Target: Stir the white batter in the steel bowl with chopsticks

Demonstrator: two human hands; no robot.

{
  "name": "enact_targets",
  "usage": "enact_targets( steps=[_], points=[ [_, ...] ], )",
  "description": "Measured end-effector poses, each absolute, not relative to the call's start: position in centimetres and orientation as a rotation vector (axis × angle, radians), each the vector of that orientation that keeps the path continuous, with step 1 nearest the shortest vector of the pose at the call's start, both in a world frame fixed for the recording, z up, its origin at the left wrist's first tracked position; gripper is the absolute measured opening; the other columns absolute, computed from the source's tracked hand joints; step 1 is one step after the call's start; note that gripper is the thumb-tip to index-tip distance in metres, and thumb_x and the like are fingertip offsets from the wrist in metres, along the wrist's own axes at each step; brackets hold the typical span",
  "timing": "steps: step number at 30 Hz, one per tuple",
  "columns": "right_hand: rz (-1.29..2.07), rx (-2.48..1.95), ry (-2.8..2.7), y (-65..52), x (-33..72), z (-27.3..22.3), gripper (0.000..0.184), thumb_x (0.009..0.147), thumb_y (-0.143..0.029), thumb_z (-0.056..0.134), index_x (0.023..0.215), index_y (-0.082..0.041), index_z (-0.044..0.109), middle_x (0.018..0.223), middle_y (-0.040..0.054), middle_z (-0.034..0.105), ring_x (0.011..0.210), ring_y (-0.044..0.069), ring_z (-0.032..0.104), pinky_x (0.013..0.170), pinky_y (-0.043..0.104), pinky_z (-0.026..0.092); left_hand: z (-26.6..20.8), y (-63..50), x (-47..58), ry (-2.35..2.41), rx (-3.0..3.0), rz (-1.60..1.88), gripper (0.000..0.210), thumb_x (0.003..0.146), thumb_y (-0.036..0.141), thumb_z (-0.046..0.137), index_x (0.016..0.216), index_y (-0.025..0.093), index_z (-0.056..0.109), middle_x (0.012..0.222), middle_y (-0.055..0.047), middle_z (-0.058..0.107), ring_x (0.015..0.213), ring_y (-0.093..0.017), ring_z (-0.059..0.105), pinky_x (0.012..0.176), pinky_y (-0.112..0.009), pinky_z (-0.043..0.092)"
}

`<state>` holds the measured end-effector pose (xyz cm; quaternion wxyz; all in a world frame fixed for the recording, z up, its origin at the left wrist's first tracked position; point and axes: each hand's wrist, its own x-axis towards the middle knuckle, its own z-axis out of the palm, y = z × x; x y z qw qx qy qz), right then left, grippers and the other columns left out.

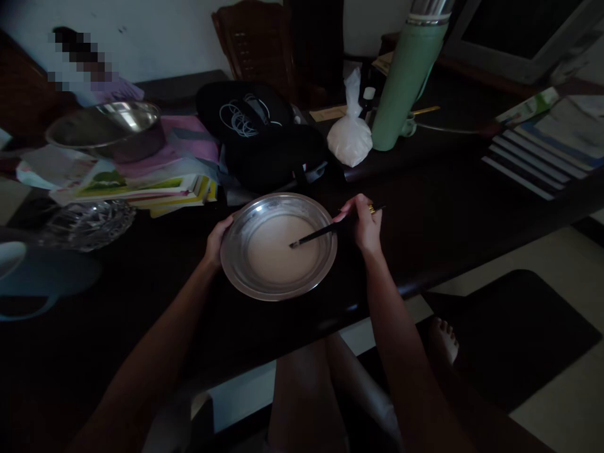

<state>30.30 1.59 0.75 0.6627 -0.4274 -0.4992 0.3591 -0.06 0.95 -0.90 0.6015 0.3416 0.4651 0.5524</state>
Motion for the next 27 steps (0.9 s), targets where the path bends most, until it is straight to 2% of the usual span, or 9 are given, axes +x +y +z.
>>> enact_targets(
  steps=[5, 8, 12, 16, 23, 27],
  points=[
    [0.977, -0.919, -1.381, 1.26, 30.22, 0.81, 0.045, 0.085, -0.064, 0.059, 0.066, -0.024, 0.068, 0.057, 0.0003, 0.067, 0.057, 0.017, 0.064, 0.066, 0.034, 0.053, -0.75, 0.82, -0.06, 1.060, 0.842, 1.270, 0.032, 0.076, 0.043, 0.064, 0.095, 0.019, 0.073, 0.094, -0.005, 0.077, 0.111, -0.031, 0.066, 0.092, -0.038, 0.053],
    [0.955, -0.910, -1.453, 1.24, 29.99, 0.86, 0.044, 0.082, -0.065, 0.062, 0.067, -0.024, 0.068, 0.063, 0.0009, 0.069, 0.066, 0.019, 0.068, 0.072, 0.035, 0.054, -0.74, 0.80, -0.03, 1.057, 0.840, 1.274, 0.029, 0.075, 0.043, 0.065, 0.091, 0.020, 0.073, 0.092, -0.005, 0.076, 0.112, -0.030, 0.065, 0.092, -0.038, 0.053],
    [0.880, -0.953, -1.268, 1.48, 30.04, 0.87, 0.042, 0.087, -0.062, 0.058, 0.071, -0.024, 0.068, 0.059, -0.0008, 0.068, 0.060, 0.017, 0.067, 0.067, 0.034, 0.054, -0.94, 0.92, -0.10, 1.069, 0.815, 1.274, 0.029, 0.076, 0.043, 0.066, 0.092, 0.020, 0.073, 0.092, -0.005, 0.076, 0.110, -0.030, 0.066, 0.090, -0.038, 0.053],
    [0.809, -0.990, -1.156, 1.54, 30.40, 0.82, 0.050, 0.091, -0.064, 0.048, 0.065, -0.025, 0.064, 0.051, -0.0016, 0.063, 0.050, 0.016, 0.062, 0.061, 0.032, 0.052, -1.12, 0.99, -0.21, 1.082, 0.803, 1.275, 0.030, 0.077, 0.041, 0.064, 0.096, 0.021, 0.075, 0.093, -0.004, 0.077, 0.108, -0.029, 0.067, 0.087, -0.037, 0.054],
    [0.925, -0.933, -1.410, 1.12, 30.09, 0.84, 0.043, 0.087, -0.062, 0.058, 0.069, -0.025, 0.070, 0.064, 0.0010, 0.071, 0.066, 0.018, 0.067, 0.070, 0.035, 0.054, -1.03, 0.86, -0.16, 1.053, 0.823, 1.279, 0.029, 0.076, 0.042, 0.065, 0.095, 0.021, 0.074, 0.097, -0.004, 0.077, 0.112, -0.030, 0.066, 0.090, -0.038, 0.054],
    [0.835, -0.992, -1.241, 1.44, 30.17, 0.72, 0.043, 0.088, -0.062, 0.056, 0.070, -0.024, 0.067, 0.059, -0.0011, 0.068, 0.061, 0.017, 0.067, 0.068, 0.033, 0.054, -1.03, 0.91, -0.20, 1.061, 0.844, 1.271, 0.030, 0.076, 0.043, 0.065, 0.094, 0.021, 0.074, 0.095, -0.005, 0.076, 0.112, -0.030, 0.066, 0.092, -0.038, 0.053]
  ],
)
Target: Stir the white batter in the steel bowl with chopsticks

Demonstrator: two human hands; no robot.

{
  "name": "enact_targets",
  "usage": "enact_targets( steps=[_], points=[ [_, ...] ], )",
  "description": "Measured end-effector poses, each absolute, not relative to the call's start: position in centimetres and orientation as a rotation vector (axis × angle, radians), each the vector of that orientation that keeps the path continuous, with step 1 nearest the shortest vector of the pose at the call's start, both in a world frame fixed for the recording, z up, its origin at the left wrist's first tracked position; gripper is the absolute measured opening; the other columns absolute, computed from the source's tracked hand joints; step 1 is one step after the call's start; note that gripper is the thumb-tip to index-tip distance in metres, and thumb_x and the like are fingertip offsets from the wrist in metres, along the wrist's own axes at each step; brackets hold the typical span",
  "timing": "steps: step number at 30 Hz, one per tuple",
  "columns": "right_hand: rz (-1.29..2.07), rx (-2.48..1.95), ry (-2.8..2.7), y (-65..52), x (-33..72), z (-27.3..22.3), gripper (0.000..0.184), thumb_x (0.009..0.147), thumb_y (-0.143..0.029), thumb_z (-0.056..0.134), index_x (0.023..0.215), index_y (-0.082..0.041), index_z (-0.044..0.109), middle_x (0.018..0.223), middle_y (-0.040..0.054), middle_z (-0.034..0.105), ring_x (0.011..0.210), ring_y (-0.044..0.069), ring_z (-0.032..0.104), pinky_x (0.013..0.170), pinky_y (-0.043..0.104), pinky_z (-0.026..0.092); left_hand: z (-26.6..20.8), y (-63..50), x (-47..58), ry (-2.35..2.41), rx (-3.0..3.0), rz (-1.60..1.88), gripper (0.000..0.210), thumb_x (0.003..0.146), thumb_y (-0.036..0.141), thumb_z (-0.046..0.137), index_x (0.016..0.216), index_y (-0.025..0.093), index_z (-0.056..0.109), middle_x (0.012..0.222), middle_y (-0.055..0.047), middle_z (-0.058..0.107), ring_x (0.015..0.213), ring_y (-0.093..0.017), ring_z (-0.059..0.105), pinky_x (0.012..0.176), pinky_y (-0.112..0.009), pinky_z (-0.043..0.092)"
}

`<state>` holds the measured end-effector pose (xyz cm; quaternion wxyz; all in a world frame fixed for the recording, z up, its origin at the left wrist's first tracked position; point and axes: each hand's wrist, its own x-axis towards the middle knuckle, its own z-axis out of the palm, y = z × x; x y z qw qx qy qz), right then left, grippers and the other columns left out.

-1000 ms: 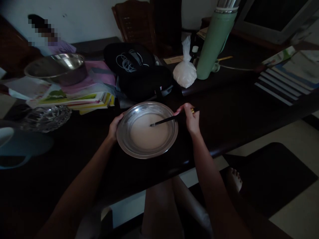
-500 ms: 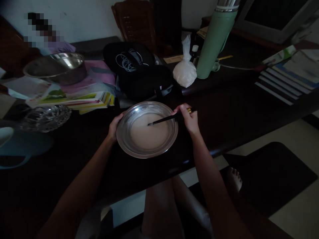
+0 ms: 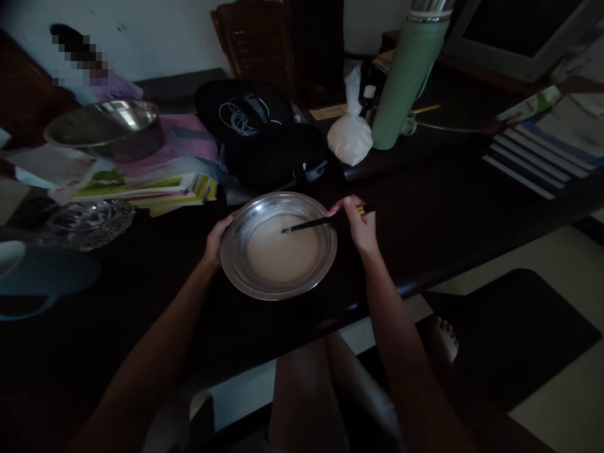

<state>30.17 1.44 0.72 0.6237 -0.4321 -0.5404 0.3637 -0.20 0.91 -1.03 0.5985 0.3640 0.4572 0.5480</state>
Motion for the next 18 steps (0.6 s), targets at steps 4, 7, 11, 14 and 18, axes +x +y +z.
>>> enact_targets(
  steps=[4, 7, 11, 14, 18],
  points=[
    [0.819, -0.989, -1.150, 1.53, 30.48, 0.59, 0.048, 0.090, -0.064, 0.050, 0.066, -0.025, 0.064, 0.051, -0.0021, 0.063, 0.051, 0.016, 0.063, 0.062, 0.032, 0.052, -1.12, 0.96, -0.29, 1.081, 0.827, 1.261, 0.034, 0.075, 0.043, 0.065, 0.098, 0.020, 0.073, 0.096, -0.005, 0.076, 0.111, -0.030, 0.066, 0.092, -0.039, 0.052],
    [0.926, -0.955, -1.294, 1.26, 30.37, 0.69, 0.046, 0.087, -0.064, 0.055, 0.065, -0.025, 0.066, 0.055, -0.0004, 0.066, 0.055, 0.017, 0.064, 0.064, 0.034, 0.053, -1.09, 0.96, -0.23, 1.081, 0.805, 1.273, 0.031, 0.075, 0.041, 0.065, 0.095, 0.019, 0.073, 0.095, -0.005, 0.076, 0.111, -0.030, 0.066, 0.093, -0.038, 0.052],
    [0.947, -0.935, -1.408, 1.11, 30.00, 0.84, 0.042, 0.085, -0.062, 0.060, 0.069, -0.025, 0.069, 0.065, 0.0008, 0.071, 0.066, 0.019, 0.068, 0.071, 0.035, 0.054, -0.86, 0.97, -0.05, 1.079, 0.807, 1.288, 0.027, 0.075, 0.040, 0.064, 0.090, 0.020, 0.073, 0.096, -0.005, 0.077, 0.113, -0.030, 0.065, 0.093, -0.038, 0.052],
    [0.890, -0.959, -1.275, 1.38, 30.06, 0.77, 0.041, 0.088, -0.059, 0.058, 0.070, -0.024, 0.068, 0.063, -0.0001, 0.071, 0.064, 0.018, 0.068, 0.070, 0.034, 0.055, -0.77, 0.99, -0.03, 1.092, 0.818, 1.287, 0.029, 0.074, 0.041, 0.065, 0.092, 0.019, 0.074, 0.098, -0.006, 0.077, 0.113, -0.030, 0.065, 0.095, -0.038, 0.051],
    [0.826, -0.973, -1.122, 1.67, 30.47, 0.64, 0.046, 0.089, -0.061, 0.052, 0.064, -0.024, 0.063, 0.049, -0.0023, 0.063, 0.050, 0.016, 0.063, 0.062, 0.033, 0.053, -0.84, 1.08, -0.12, 1.084, 0.842, 1.295, 0.032, 0.072, 0.042, 0.068, 0.093, 0.019, 0.074, 0.099, -0.006, 0.077, 0.114, -0.030, 0.065, 0.098, -0.038, 0.049]
  ],
)
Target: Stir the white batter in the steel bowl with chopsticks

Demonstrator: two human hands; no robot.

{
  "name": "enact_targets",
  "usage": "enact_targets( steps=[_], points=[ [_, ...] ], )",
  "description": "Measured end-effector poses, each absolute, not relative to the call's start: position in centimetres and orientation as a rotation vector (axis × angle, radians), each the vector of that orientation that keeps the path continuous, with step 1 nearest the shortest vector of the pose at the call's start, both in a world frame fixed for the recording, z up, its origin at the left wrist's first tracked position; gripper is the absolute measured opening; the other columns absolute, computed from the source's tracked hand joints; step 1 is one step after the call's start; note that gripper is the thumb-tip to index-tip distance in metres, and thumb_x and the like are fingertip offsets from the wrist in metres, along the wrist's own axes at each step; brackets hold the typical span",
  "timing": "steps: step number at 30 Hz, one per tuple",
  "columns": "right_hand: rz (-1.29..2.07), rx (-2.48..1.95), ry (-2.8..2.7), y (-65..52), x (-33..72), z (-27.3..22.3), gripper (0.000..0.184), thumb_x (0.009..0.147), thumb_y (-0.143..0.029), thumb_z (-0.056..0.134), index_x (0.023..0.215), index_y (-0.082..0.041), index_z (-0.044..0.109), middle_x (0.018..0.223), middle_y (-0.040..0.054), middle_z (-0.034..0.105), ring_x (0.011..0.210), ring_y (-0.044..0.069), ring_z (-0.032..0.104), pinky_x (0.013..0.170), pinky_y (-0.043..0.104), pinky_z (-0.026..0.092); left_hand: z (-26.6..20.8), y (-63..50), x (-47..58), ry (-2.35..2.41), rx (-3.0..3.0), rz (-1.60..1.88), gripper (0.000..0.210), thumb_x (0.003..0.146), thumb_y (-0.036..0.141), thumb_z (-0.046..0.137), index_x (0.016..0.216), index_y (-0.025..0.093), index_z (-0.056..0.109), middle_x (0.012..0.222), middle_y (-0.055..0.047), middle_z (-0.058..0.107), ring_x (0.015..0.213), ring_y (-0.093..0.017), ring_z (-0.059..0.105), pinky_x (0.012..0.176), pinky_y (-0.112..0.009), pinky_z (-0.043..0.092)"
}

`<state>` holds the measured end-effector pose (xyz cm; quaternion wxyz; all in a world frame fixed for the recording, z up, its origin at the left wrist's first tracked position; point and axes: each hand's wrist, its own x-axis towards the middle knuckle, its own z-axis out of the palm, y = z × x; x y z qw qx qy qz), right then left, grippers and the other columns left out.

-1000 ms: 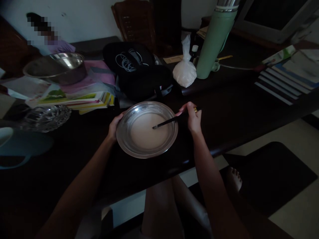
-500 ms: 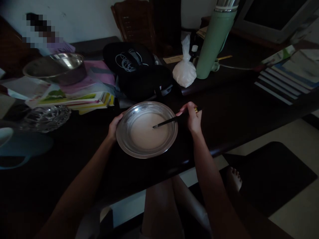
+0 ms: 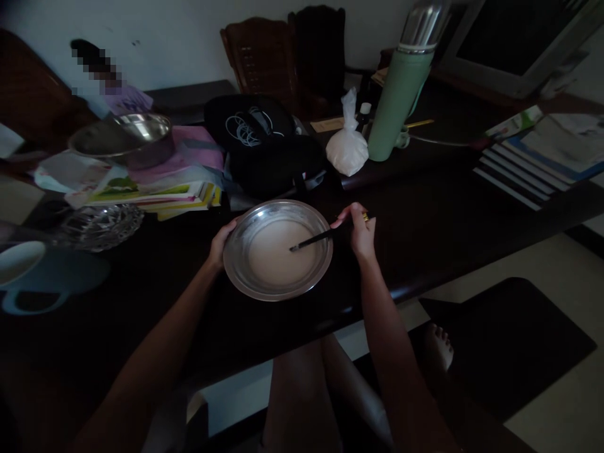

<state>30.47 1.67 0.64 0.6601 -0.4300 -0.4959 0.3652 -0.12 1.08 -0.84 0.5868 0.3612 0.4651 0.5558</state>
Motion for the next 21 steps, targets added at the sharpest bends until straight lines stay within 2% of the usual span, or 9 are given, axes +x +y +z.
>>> enact_targets(
  steps=[3, 9, 16, 21],
  points=[
    [0.914, -0.943, -1.202, 1.48, 30.40, 0.68, 0.048, 0.088, -0.063, 0.053, 0.063, -0.024, 0.063, 0.047, -0.0019, 0.061, 0.048, 0.016, 0.061, 0.060, 0.032, 0.052, -0.89, 1.12, -0.18, 1.074, 0.853, 1.296, 0.033, 0.071, 0.042, 0.068, 0.093, 0.018, 0.074, 0.102, -0.006, 0.077, 0.113, -0.030, 0.065, 0.097, -0.038, 0.049],
    [0.890, -0.959, -1.356, 1.34, 29.90, 0.70, 0.042, 0.089, -0.058, 0.057, 0.068, -0.024, 0.069, 0.065, 0.0004, 0.072, 0.067, 0.018, 0.068, 0.072, 0.033, 0.053, -1.20, 1.16, -0.35, 1.056, 0.844, 1.293, 0.038, 0.070, 0.044, 0.069, 0.098, 0.018, 0.074, 0.103, -0.007, 0.077, 0.110, -0.029, 0.066, 0.096, -0.037, 0.049],
    [0.858, -0.920, -1.150, 1.77, 30.75, 0.35, 0.047, 0.090, -0.060, 0.052, 0.063, -0.024, 0.065, 0.045, -0.0031, 0.059, 0.046, 0.015, 0.060, 0.059, 0.030, 0.049, -1.55, 1.30, -0.55, 1.068, 0.872, 1.272, 0.043, 0.075, 0.045, 0.067, 0.107, 0.017, 0.073, 0.104, -0.006, 0.076, 0.111, -0.030, 0.065, 0.096, -0.039, 0.048],
    [1.020, -0.917, -1.362, 1.20, 30.24, 0.67, 0.044, 0.087, -0.062, 0.057, 0.069, -0.023, 0.070, 0.058, 0.0005, 0.070, 0.059, 0.018, 0.068, 0.067, 0.033, 0.054, -1.51, 1.31, -0.50, 1.043, 0.881, 1.284, 0.040, 0.074, 0.043, 0.067, 0.103, 0.018, 0.075, 0.107, -0.006, 0.076, 0.112, -0.030, 0.064, 0.097, -0.038, 0.048]
  ],
)
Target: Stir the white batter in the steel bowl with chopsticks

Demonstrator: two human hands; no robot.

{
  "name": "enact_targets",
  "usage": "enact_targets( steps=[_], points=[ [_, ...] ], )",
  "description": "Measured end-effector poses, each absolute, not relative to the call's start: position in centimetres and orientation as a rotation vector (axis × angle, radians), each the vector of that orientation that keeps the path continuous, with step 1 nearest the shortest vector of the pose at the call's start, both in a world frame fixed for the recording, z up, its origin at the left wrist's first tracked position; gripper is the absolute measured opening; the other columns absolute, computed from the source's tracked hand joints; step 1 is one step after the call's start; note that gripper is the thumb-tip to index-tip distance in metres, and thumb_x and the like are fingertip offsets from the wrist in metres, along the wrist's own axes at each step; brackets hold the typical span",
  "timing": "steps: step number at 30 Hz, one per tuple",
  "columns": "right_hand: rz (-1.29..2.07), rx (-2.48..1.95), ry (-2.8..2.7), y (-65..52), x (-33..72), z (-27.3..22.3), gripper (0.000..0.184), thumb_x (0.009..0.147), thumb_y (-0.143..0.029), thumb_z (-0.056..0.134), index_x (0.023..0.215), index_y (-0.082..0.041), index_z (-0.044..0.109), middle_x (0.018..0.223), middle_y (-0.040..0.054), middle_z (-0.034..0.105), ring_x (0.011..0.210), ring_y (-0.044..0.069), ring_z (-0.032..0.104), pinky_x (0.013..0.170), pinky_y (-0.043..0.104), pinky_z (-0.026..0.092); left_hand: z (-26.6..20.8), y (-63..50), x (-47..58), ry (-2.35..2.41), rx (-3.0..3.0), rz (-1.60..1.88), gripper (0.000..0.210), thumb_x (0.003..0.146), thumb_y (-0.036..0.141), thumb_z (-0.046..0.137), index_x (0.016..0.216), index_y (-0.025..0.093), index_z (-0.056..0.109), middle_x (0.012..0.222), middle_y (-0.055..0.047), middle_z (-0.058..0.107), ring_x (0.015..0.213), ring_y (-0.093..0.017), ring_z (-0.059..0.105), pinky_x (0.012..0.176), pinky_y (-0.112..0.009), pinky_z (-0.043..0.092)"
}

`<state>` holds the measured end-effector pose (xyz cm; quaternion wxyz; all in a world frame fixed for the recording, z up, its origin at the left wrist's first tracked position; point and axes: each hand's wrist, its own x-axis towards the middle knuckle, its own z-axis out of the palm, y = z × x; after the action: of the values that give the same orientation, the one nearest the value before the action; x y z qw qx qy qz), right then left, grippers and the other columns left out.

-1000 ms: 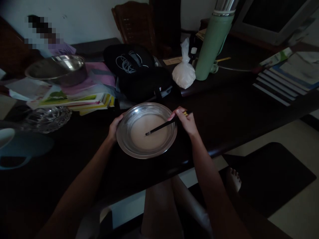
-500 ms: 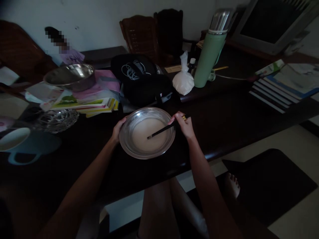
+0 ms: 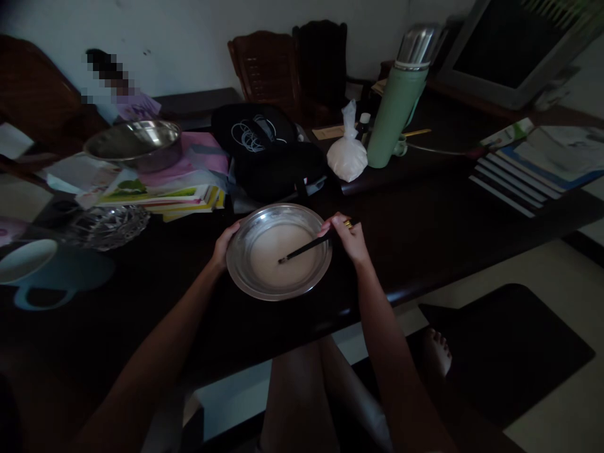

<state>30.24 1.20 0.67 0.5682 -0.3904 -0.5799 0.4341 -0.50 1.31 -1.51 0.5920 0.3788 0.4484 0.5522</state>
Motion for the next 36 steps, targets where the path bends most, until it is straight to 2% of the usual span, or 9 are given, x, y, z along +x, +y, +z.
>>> enact_targets(
  steps=[4, 8, 11, 15, 19, 25, 29, 32, 36],
  points=[
    [0.945, -0.941, -1.318, 1.37, 30.16, 0.66, 0.039, 0.086, -0.059, 0.061, 0.074, -0.024, 0.072, 0.065, 0.0004, 0.074, 0.066, 0.019, 0.070, 0.072, 0.034, 0.055, -1.55, 1.32, -0.46, 1.025, 0.884, 1.276, 0.041, 0.074, 0.044, 0.067, 0.104, 0.017, 0.073, 0.105, -0.007, 0.076, 0.112, -0.030, 0.064, 0.097, -0.039, 0.048],
    [0.851, -0.968, -1.150, 1.75, 30.68, 0.39, 0.046, 0.091, -0.060, 0.053, 0.067, -0.023, 0.069, 0.052, -0.0010, 0.067, 0.054, 0.017, 0.066, 0.066, 0.032, 0.053, -1.56, 1.37, -0.46, 1.031, 0.889, 1.279, 0.040, 0.074, 0.045, 0.067, 0.102, 0.017, 0.072, 0.102, -0.007, 0.076, 0.111, -0.031, 0.065, 0.097, -0.040, 0.048],
    [0.913, -0.947, -1.197, 1.66, 30.85, 0.33, 0.048, 0.091, -0.062, 0.051, 0.066, -0.023, 0.068, 0.048, -0.0012, 0.064, 0.050, 0.017, 0.064, 0.063, 0.032, 0.052, -1.51, 1.38, -0.45, 1.023, 0.894, 1.285, 0.039, 0.072, 0.045, 0.068, 0.099, 0.017, 0.073, 0.103, -0.007, 0.076, 0.111, -0.031, 0.065, 0.097, -0.040, 0.048],
    [1.023, -0.909, -1.382, 1.29, 30.48, 0.60, 0.043, 0.087, -0.061, 0.058, 0.071, -0.024, 0.071, 0.061, 0.0009, 0.071, 0.060, 0.018, 0.068, 0.067, 0.034, 0.054, -1.56, 1.40, -0.46, 1.032, 0.887, 1.284, 0.035, 0.073, 0.044, 0.067, 0.096, 0.018, 0.073, 0.101, -0.006, 0.076, 0.112, -0.031, 0.064, 0.096, -0.040, 0.049],
    [0.882, -0.937, -1.375, 1.43, 30.31, 0.69, 0.041, 0.087, -0.060, 0.059, 0.071, -0.024, 0.071, 0.069, 0.0017, 0.074, 0.069, 0.019, 0.070, 0.075, 0.035, 0.054, -1.72, 1.49, -0.51, 1.054, 0.858, 1.292, 0.032, 0.074, 0.042, 0.068, 0.095, 0.019, 0.074, 0.099, -0.006, 0.077, 0.110, -0.030, 0.066, 0.096, -0.040, 0.050],
    [0.847, -0.972, -1.155, 1.69, 30.74, 0.45, 0.050, 0.090, -0.064, 0.050, 0.066, -0.024, 0.066, 0.048, -0.0014, 0.062, 0.051, 0.017, 0.063, 0.064, 0.033, 0.052, -1.65, 1.48, -0.52, 1.055, 0.866, 1.286, 0.036, 0.073, 0.043, 0.067, 0.099, 0.018, 0.073, 0.102, -0.007, 0.076, 0.113, -0.031, 0.065, 0.098, -0.040, 0.049],
    [0.993, -0.933, -1.382, 1.20, 30.39, 0.86, 0.048, 0.087, -0.064, 0.055, 0.067, -0.024, 0.069, 0.057, 0.0006, 0.068, 0.059, 0.018, 0.065, 0.068, 0.033, 0.052, -1.58, 1.42, -0.48, 1.040, 0.876, 1.283, 0.038, 0.071, 0.044, 0.068, 0.097, 0.018, 0.073, 0.102, -0.006, 0.076, 0.113, -0.031, 0.065, 0.098, -0.041, 0.048],
    [0.951, -0.930, -1.480, 1.13, 30.14, 1.00, 0.045, 0.086, -0.063, 0.058, 0.067, -0.024, 0.070, 0.066, 0.0020, 0.072, 0.070, 0.019, 0.068, 0.074, 0.034, 0.053, -1.59, 1.38, -0.47, 1.040, 0.870, 1.292, 0.038, 0.071, 0.045, 0.069, 0.098, 0.019, 0.073, 0.102, -0.006, 0.077, 0.112, -0.031, 0.065, 0.098, -0.040, 0.048],
    [0.868, -0.986, -1.267, 1.54, 30.38, 0.63, 0.045, 0.089, -0.062, 0.055, 0.069, -0.024, 0.068, 0.060, 0.0002, 0.069, 0.062, 0.018, 0.066, 0.068, 0.033, 0.053, -1.53, 1.34, -0.50, 1.044, 0.872, 1.281, 0.038, 0.072, 0.044, 0.068, 0.100, 0.018, 0.072, 0.103, -0.006, 0.076, 0.112, -0.031, 0.065, 0.099, -0.040, 0.048]
  ],
)
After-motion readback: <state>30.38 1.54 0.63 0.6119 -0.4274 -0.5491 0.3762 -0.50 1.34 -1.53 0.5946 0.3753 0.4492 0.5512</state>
